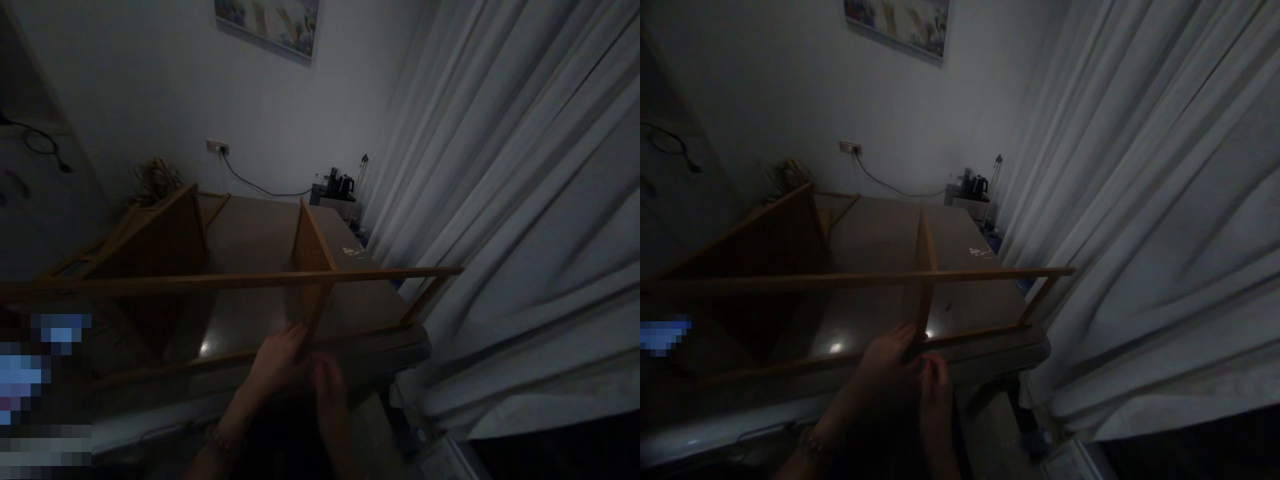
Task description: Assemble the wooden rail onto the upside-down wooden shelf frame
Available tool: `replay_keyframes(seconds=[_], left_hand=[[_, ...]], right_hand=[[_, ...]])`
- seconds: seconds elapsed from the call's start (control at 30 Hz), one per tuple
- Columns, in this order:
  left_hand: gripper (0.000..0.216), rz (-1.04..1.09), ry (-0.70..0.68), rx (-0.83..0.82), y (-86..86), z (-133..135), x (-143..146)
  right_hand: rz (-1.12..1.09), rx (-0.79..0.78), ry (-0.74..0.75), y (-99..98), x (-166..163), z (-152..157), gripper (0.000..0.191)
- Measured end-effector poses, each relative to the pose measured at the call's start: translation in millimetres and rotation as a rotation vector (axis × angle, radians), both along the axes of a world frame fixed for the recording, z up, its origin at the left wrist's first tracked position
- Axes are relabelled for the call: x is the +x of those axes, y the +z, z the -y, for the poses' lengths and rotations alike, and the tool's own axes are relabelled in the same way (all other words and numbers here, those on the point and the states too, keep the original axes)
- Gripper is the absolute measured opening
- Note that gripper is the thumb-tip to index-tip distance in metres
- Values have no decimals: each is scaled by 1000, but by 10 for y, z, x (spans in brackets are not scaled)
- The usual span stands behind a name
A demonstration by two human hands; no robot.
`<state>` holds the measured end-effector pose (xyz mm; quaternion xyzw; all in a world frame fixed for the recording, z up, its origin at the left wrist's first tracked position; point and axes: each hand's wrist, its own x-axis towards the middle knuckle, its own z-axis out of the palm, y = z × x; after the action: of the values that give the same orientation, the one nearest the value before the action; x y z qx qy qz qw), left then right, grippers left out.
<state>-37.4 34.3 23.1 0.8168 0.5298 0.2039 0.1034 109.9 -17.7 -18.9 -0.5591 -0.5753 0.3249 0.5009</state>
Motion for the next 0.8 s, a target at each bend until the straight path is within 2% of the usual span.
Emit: replay_keyframes(seconds=[0.2, 0.33, 0.4, 0.53, 0.67, 0.8], left_hand=[[33, -8, 7, 1, -14, -9, 3], [32, -19, 20, -6, -4, -4, 7], [31, -28, 19, -15, 1, -2, 8], [33, -25, 14, -10, 3, 1, 9], [32, -41, 28, 3, -4, 2, 12], [35, -40, 16, 8, -11, 2, 6]], right_hand=[[337, 318, 24, -156, 118, -89, 28], [512, 447, -11, -149, 184, -130, 29], [584, 458, -36, -104, 193, -128, 30], [675, 379, -95, -22, 198, -89, 31], [756, 422, -116, -12, 185, -49, 31], [721, 341, -124, 4, 122, -26, 31]])
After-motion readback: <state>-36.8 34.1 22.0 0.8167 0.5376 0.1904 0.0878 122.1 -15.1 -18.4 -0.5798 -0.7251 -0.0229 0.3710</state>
